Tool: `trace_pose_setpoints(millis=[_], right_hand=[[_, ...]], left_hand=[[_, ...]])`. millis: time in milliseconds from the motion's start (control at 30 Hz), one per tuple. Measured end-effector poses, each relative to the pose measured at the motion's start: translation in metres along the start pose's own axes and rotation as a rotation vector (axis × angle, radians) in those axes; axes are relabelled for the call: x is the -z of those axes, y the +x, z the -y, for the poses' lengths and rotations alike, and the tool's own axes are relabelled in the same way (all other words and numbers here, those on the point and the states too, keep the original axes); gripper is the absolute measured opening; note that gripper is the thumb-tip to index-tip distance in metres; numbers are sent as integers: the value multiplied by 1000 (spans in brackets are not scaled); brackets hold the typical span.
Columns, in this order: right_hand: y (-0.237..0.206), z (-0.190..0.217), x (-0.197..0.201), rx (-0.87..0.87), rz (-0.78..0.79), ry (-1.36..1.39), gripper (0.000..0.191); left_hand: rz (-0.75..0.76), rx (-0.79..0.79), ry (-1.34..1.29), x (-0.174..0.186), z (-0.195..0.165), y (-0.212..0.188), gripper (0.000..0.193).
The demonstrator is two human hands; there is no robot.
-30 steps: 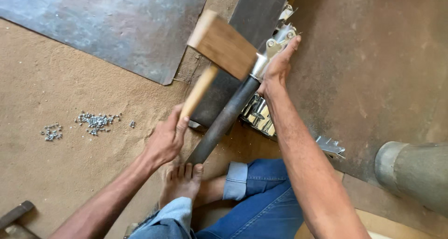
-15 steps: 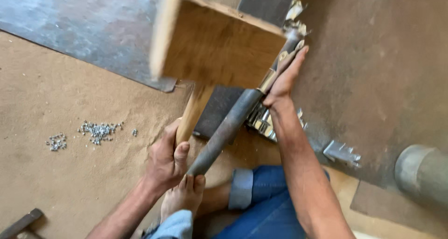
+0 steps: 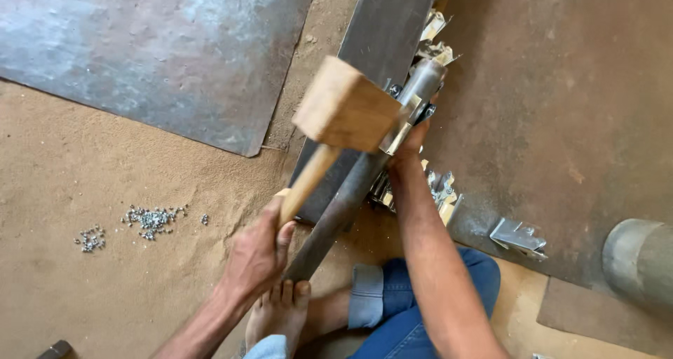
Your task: The person sits on the floor and shapes small sheet metal parts by hammering them with a wooden mallet over a metal pipe mandrel. They place each part on the pipe, strike it repeatedly to bend and form it, then set the finished piece aside and pick up the next one.
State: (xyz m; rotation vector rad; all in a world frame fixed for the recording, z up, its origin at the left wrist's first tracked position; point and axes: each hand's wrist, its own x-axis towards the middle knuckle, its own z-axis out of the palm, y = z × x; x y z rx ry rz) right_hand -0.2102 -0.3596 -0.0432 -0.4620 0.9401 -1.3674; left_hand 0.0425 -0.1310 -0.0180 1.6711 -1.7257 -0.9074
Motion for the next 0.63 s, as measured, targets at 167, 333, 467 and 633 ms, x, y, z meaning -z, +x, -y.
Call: trace_pose_setpoints(millis=[167, 333, 467, 633], right_hand=[[-62, 5, -8, -55, -275, -102, 69], [-10, 40, -5, -180, -34, -390, 64], [92, 151, -10, 992, 266, -1137, 47], [115, 205, 17, 1202, 529, -2456, 30]], left_hand=[[54, 299, 61, 5, 8, -44, 55], [-24, 259, 318, 8, 20, -86, 56], [8, 301, 358, 1, 31, -99, 58], [40, 377, 240, -15, 39, -99, 58]])
